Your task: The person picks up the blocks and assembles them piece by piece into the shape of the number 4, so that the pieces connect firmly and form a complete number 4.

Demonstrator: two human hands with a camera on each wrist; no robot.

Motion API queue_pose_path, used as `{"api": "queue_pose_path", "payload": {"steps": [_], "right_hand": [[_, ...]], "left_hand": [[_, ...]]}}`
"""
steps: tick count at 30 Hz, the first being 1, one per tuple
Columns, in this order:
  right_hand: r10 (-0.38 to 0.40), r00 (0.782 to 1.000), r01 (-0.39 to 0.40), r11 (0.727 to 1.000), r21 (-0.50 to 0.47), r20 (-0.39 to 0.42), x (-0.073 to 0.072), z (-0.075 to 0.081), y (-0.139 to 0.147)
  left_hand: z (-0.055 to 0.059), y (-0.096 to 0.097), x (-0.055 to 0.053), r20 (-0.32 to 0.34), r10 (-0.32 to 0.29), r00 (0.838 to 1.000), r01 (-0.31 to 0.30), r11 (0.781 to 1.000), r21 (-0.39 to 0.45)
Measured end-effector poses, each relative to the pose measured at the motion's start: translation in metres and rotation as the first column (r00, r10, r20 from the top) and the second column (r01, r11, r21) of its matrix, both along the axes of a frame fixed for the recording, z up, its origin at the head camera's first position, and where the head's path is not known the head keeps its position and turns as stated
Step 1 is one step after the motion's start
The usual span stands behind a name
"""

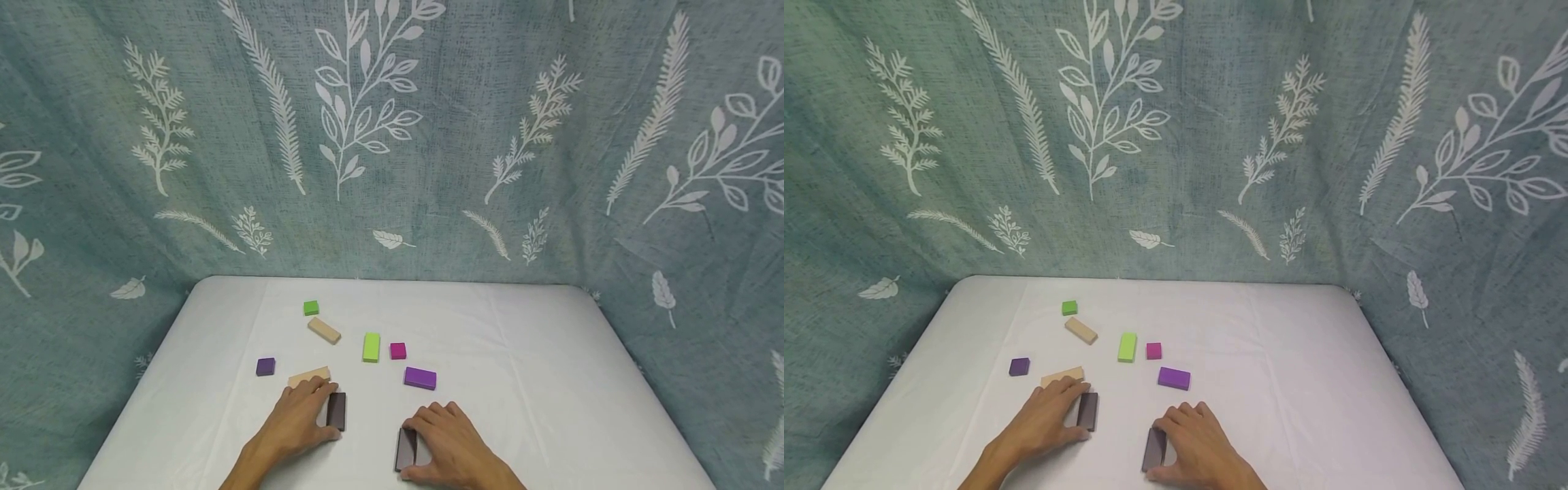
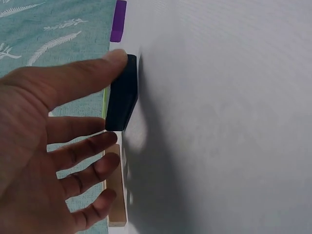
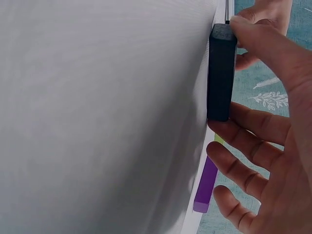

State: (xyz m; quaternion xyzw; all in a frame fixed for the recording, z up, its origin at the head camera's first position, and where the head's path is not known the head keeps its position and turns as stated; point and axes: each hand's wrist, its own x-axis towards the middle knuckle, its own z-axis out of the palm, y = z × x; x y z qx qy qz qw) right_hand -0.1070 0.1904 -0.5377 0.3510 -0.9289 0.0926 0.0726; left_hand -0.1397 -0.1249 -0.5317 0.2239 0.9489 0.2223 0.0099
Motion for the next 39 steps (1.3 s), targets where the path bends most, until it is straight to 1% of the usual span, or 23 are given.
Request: {"api": "queue_pose_path", "payload": {"steps": [2, 6, 9, 11, 17, 23, 31, 39], "right_hand": [[-0.005, 1.0, 0.005, 1.0, 0.003, 0.007, 0.0, 0.0, 0.0], [0.001, 1.0, -0.001, 1.0, -0.005, -0.024, 0.001, 0.0, 0.001], [0.003, 1.0, -0.003, 1.0, -0.01, -0.03, 0.002, 0.001, 0.001], [-0.002, 1.0, 0.002, 1.0, -0.007, -0.014, 0.002, 0.001, 0.001], [-0.027, 0.998, 0.026, 1.0, 0.012, 0.064, 0.002, 0.003, 0.002], [-0.028, 0.997, 0.027, 1.0, 0.011, 0.072, 0.003, 0.003, 0.001], [-0.024, 0.995, 0.022, 1.0, 0.02, 0.101, 0.002, 0.003, -0.002], [-0.015, 0.994, 0.012, 0.999, 0.033, 0.112, 0.001, 0.003, -0.005]], "left_hand": [[0.0, 0.0, 0.0, 0.006, -0.006, 1.0, 0.006, 1.0, 0.007], [0.001, 0.0, -0.001, 0.016, -0.014, 1.0, 0.014, 1.0, 0.006], [0.001, 0.0, -0.001, 0.017, -0.014, 1.0, 0.014, 1.0, 0.003], [0.001, 0.0, -0.001, 0.011, -0.013, 1.0, 0.013, 1.0, -0.002], [0.001, -0.001, 0.0, -0.006, -0.008, 1.0, 0.008, 1.0, 0.018], [0.001, 0.001, -0.001, -0.01, -0.008, 1.0, 0.008, 1.0, 0.009], [-0.001, 0.005, -0.005, -0.023, -0.004, 1.0, 0.004, 1.0, 0.0], [-0.002, 0.011, -0.009, -0.052, -0.023, 0.998, 0.022, 1.0, -0.005]]}}
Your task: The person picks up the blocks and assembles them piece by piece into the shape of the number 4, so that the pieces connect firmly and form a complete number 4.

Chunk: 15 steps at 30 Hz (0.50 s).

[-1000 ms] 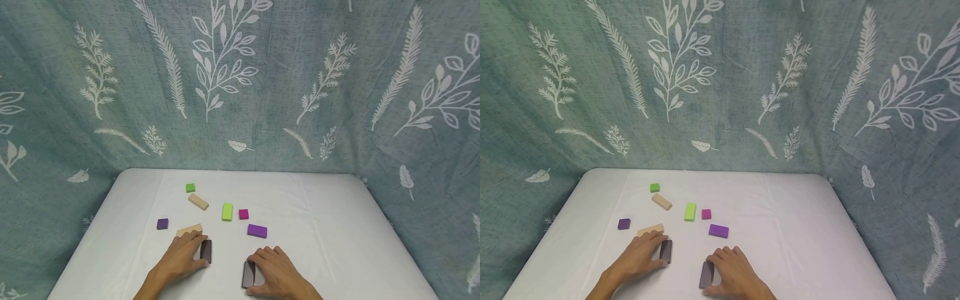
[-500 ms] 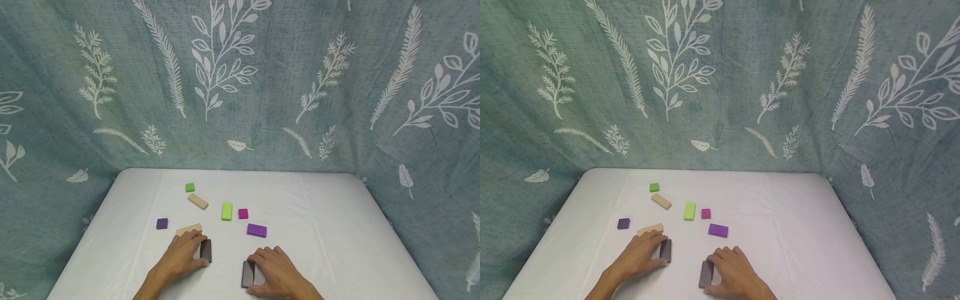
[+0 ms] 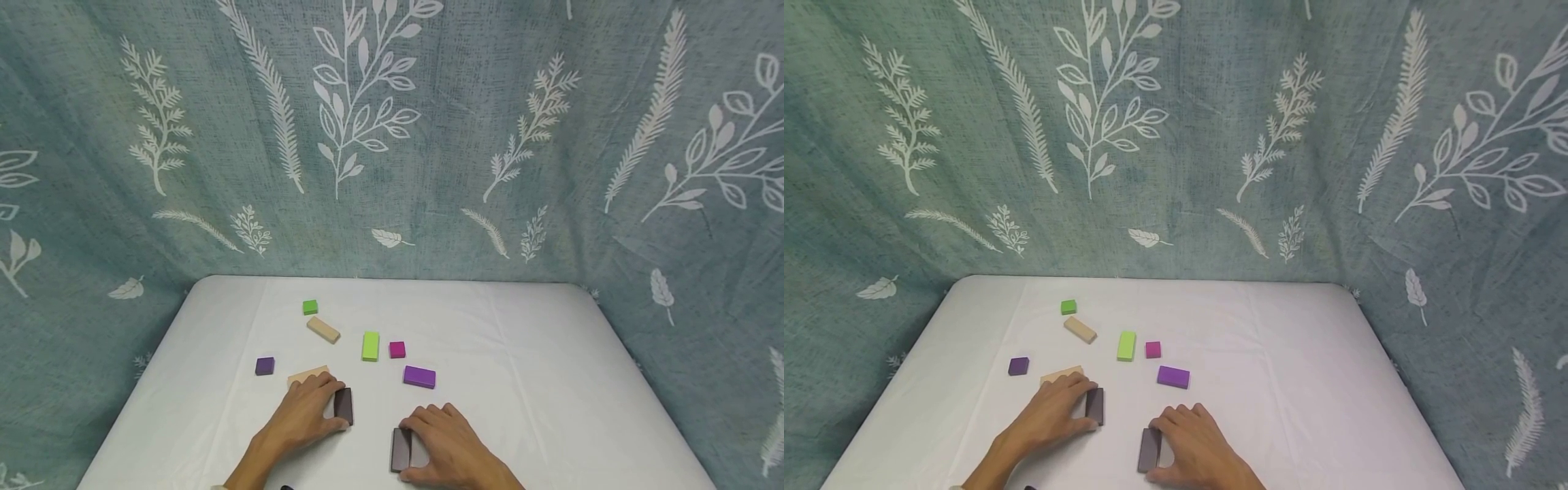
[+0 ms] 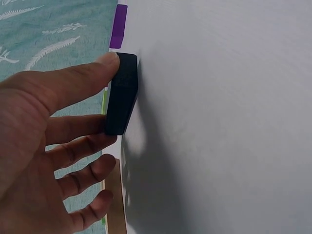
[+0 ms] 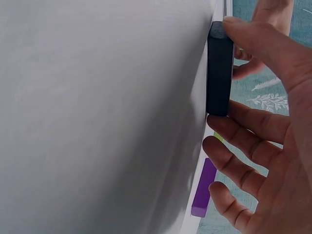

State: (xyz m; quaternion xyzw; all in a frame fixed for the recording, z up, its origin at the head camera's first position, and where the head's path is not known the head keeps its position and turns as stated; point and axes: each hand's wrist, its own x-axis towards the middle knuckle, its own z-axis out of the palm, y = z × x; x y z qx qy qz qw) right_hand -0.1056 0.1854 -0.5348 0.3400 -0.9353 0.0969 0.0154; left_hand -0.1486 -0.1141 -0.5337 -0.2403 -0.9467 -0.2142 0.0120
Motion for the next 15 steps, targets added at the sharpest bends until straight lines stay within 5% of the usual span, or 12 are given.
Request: {"api": "queue_pose_path", "payload": {"steps": [15], "right_hand": [[0.023, 0.999, -0.023, 1.0, -0.002, 0.024, 0.0, 0.001, -0.008]], "left_hand": [[0.001, 0.014, -0.005, 0.0, -0.054, 0.999, 0.054, 0.999, 0.0]]}}
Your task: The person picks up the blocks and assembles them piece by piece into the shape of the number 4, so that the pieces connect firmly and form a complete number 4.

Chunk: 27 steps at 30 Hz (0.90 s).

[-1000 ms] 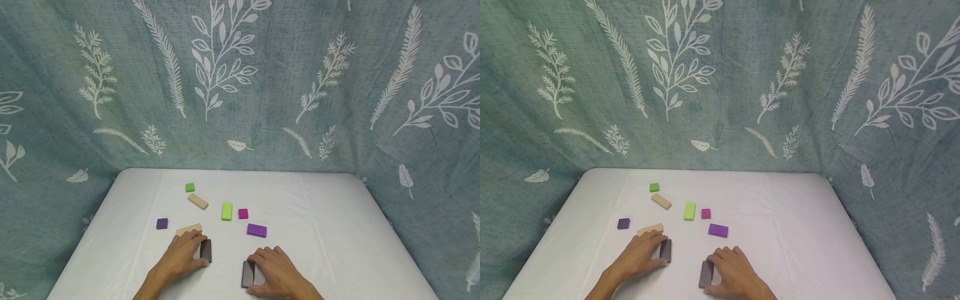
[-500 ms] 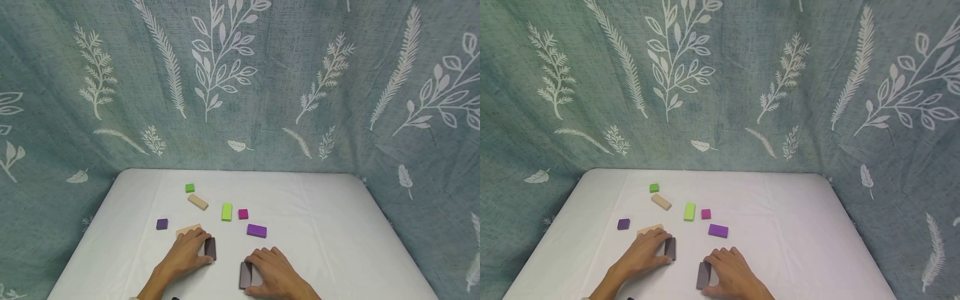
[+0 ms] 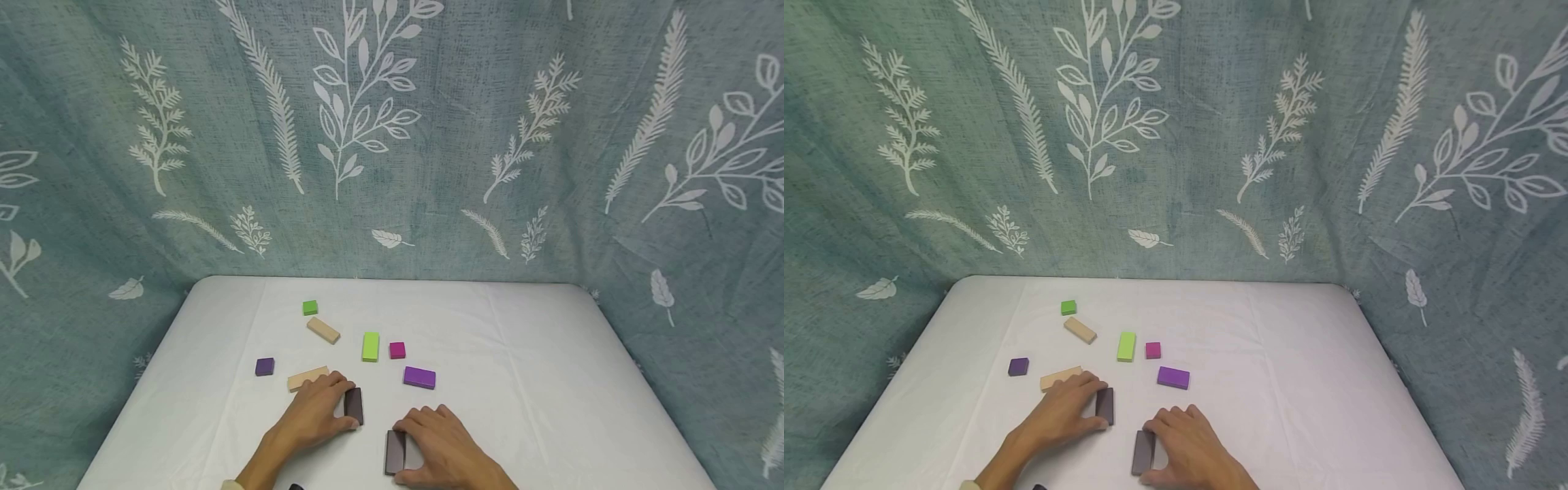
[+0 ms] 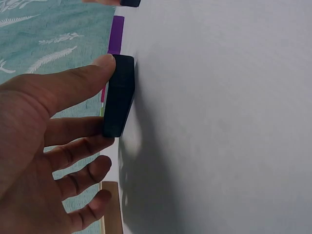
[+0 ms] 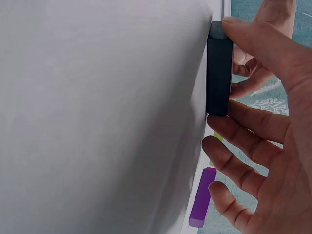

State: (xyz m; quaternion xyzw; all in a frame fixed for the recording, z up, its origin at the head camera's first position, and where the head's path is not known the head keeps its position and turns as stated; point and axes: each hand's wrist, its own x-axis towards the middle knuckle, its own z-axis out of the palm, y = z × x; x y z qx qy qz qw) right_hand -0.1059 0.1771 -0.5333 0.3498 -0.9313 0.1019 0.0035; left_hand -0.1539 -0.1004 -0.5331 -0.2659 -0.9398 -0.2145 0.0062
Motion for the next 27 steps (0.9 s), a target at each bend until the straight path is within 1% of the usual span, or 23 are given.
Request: {"api": "queue_pose_path", "payload": {"steps": [3, 10, 14, 21, 24, 27], "right_hand": [[-0.001, 1.0, 0.001, 1.0, -0.006, 0.025, 0.0, 0.001, -0.002], [-0.002, 0.998, 0.002, 1.0, 0.003, 0.06, -0.001, 0.003, -0.006], [0.011, 0.998, -0.011, 1.0, -0.001, 0.054, 0.0, 0.002, -0.008], [0.032, 0.999, -0.032, 0.999, -0.01, -0.009, 0.001, -0.001, -0.01], [0.033, 0.999, -0.033, 0.999, -0.003, -0.009, 0.001, 0.0, -0.012], [0.024, 1.0, -0.024, 1.0, 0.013, 0.016, 0.001, 0.001, -0.013]], "left_hand": [[0.0, 0.004, -0.002, 0.019, -0.002, 1.0, 0.002, 1.0, -0.006], [-0.002, 0.011, -0.005, 0.032, -0.016, 0.999, 0.017, 1.0, -0.016], [-0.003, 0.014, -0.005, 0.025, -0.027, 0.999, 0.027, 0.999, -0.018], [-0.004, 0.02, -0.003, 0.023, -0.034, 0.999, 0.034, 0.999, -0.026], [-0.004, 0.023, -0.004, 0.015, -0.041, 0.999, 0.041, 0.999, -0.022], [-0.005, 0.026, -0.004, 0.005, -0.052, 0.999, 0.052, 0.998, -0.021]]}}
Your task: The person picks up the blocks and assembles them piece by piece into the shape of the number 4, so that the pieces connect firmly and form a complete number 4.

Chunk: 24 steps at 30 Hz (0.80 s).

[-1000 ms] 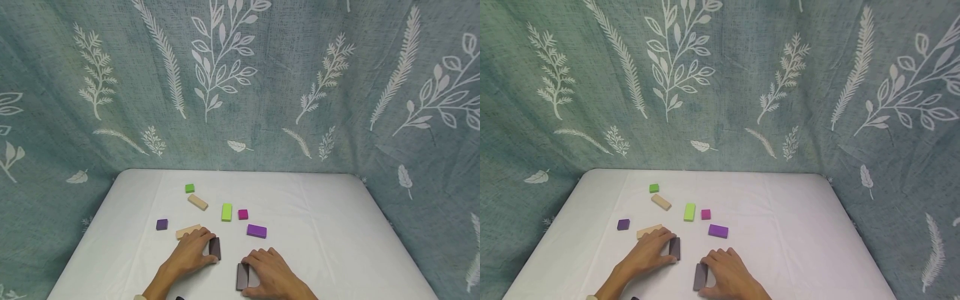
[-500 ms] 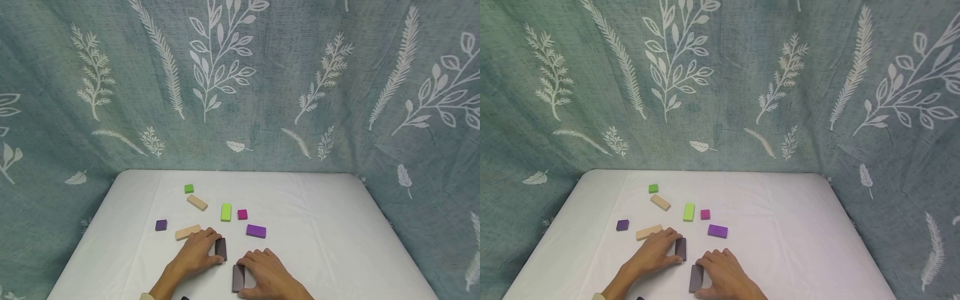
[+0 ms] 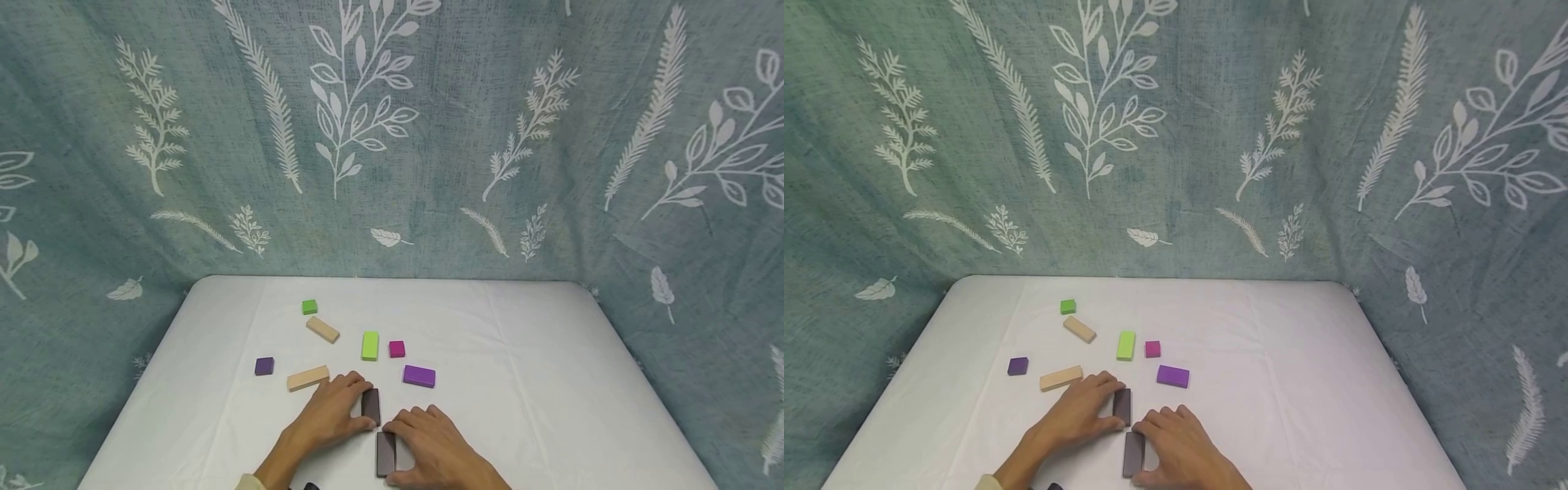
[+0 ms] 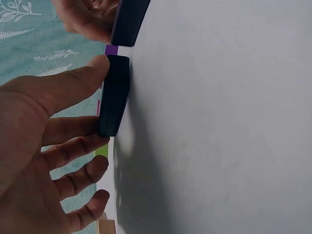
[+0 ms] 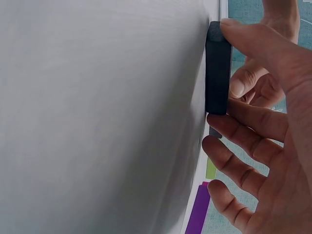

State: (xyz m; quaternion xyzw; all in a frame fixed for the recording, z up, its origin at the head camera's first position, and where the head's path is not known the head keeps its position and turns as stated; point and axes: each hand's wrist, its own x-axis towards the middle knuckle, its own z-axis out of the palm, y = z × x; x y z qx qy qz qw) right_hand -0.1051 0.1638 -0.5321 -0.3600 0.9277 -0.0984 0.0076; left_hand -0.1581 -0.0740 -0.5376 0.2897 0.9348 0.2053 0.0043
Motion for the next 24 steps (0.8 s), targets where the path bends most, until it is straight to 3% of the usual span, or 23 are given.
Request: {"api": "queue_pose_path", "payload": {"steps": [5, 13, 24], "right_hand": [[-0.012, 0.999, 0.011, 1.0, 0.022, 0.037, 0.0, 0.002, -0.002], [0.002, 1.0, -0.001, 1.0, 0.024, -0.01, -0.001, -0.001, -0.002], [-0.026, 0.997, 0.023, 0.999, 0.043, 0.075, -0.002, 0.001, -0.003]], "left_hand": [[0.0, 0.004, 0.0, -0.004, -0.01, 1.0, 0.01, 1.0, -0.002], [0.002, 0.008, -0.001, 0.018, -0.009, 1.0, 0.009, 1.0, 0.0], [-0.001, 0.013, -0.002, 0.026, -0.003, 1.0, 0.003, 1.0, -0.02]]}}
